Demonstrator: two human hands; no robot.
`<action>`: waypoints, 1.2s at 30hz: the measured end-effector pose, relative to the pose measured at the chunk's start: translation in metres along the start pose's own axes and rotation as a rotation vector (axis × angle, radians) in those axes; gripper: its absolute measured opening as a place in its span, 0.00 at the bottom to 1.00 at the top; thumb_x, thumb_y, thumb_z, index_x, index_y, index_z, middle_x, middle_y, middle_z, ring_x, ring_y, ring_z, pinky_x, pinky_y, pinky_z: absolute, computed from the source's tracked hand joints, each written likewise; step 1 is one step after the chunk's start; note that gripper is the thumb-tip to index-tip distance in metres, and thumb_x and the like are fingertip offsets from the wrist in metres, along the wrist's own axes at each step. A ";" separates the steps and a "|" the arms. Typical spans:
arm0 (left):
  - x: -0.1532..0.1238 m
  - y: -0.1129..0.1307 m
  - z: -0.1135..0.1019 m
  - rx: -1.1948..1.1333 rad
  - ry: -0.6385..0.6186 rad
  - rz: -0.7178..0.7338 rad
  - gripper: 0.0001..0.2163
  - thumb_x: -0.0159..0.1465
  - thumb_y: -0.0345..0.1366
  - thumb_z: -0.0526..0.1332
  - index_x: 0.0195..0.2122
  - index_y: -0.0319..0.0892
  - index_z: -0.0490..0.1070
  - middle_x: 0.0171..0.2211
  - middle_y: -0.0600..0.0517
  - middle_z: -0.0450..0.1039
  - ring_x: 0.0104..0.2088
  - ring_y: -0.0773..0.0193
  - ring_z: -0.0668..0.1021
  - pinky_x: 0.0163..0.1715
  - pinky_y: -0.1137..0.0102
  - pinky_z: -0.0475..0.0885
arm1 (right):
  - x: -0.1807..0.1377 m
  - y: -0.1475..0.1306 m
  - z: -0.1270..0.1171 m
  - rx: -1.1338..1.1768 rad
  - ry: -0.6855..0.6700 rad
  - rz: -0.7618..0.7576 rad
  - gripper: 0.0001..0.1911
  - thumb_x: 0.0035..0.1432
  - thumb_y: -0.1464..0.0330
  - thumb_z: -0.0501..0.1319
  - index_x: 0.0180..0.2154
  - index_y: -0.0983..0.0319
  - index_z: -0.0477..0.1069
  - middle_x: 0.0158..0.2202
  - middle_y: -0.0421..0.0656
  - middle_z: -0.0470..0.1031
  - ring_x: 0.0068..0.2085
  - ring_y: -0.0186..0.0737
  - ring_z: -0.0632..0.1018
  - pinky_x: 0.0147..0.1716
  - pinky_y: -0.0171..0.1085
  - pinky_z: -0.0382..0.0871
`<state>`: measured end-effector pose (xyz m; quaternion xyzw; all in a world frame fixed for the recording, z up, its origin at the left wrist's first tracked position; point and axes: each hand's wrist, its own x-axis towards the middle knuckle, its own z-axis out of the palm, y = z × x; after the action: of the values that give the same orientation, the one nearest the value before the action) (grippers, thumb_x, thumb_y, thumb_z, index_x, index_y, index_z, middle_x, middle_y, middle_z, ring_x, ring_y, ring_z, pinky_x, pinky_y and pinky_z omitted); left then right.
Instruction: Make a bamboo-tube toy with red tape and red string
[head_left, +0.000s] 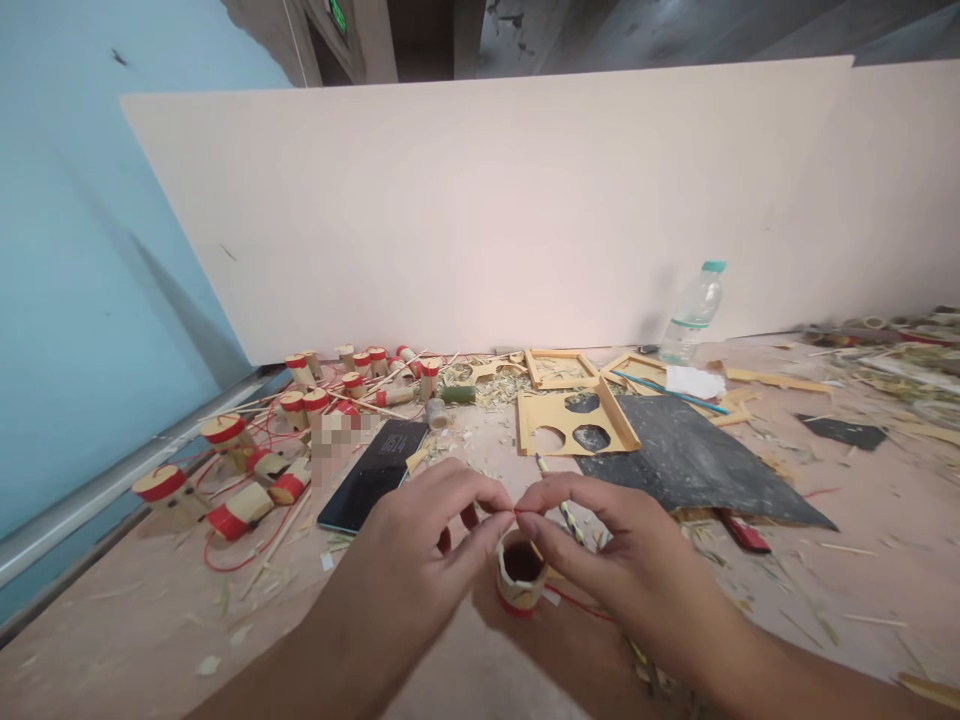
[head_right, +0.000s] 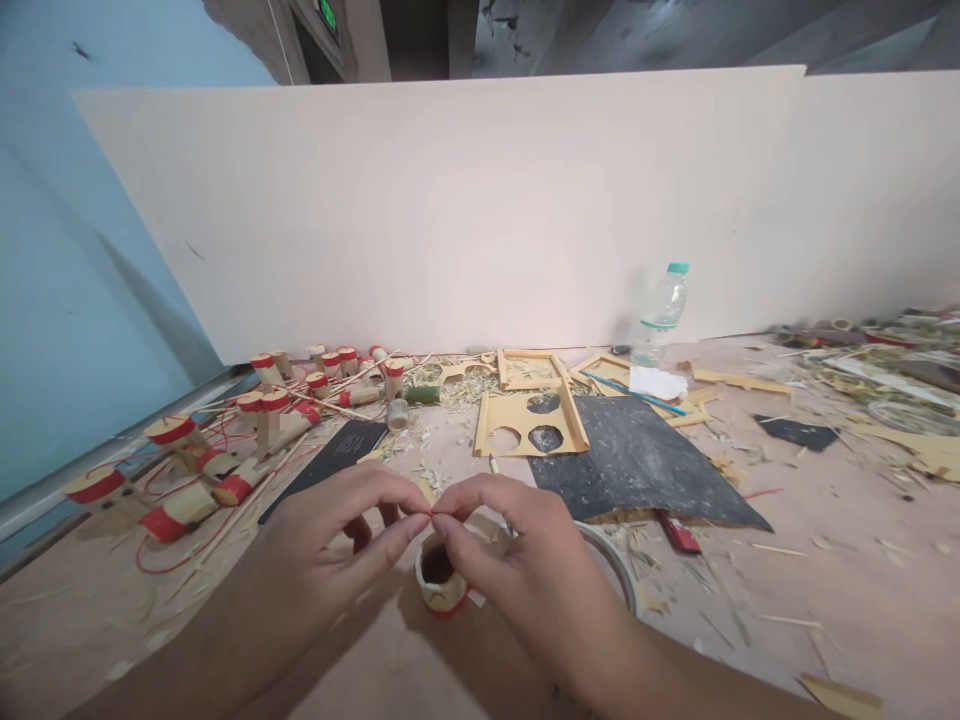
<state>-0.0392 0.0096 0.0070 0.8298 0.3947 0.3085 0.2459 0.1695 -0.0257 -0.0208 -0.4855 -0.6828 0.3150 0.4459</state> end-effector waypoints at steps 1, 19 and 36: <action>0.000 -0.001 0.000 -0.009 -0.003 -0.013 0.06 0.71 0.37 0.64 0.39 0.50 0.81 0.35 0.58 0.80 0.32 0.66 0.79 0.31 0.73 0.70 | 0.000 0.000 0.000 0.008 -0.006 0.004 0.08 0.69 0.65 0.65 0.36 0.56 0.82 0.34 0.35 0.87 0.36 0.36 0.84 0.40 0.28 0.76; 0.004 0.005 -0.001 -0.313 -0.046 -0.341 0.11 0.68 0.46 0.65 0.37 0.45 0.81 0.33 0.55 0.80 0.33 0.63 0.77 0.33 0.72 0.69 | -0.001 -0.004 -0.002 0.047 -0.004 0.028 0.08 0.70 0.63 0.65 0.39 0.55 0.82 0.36 0.35 0.86 0.38 0.35 0.84 0.42 0.27 0.76; -0.001 0.004 0.003 -0.188 -0.063 -0.205 0.09 0.71 0.41 0.62 0.39 0.48 0.81 0.36 0.56 0.83 0.35 0.62 0.81 0.33 0.71 0.71 | 0.000 -0.002 0.000 0.018 -0.049 0.037 0.09 0.70 0.63 0.65 0.38 0.56 0.83 0.36 0.36 0.87 0.38 0.38 0.84 0.43 0.31 0.75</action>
<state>-0.0352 0.0063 0.0068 0.7676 0.4390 0.2913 0.3650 0.1686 -0.0267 -0.0189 -0.4863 -0.6815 0.3410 0.4275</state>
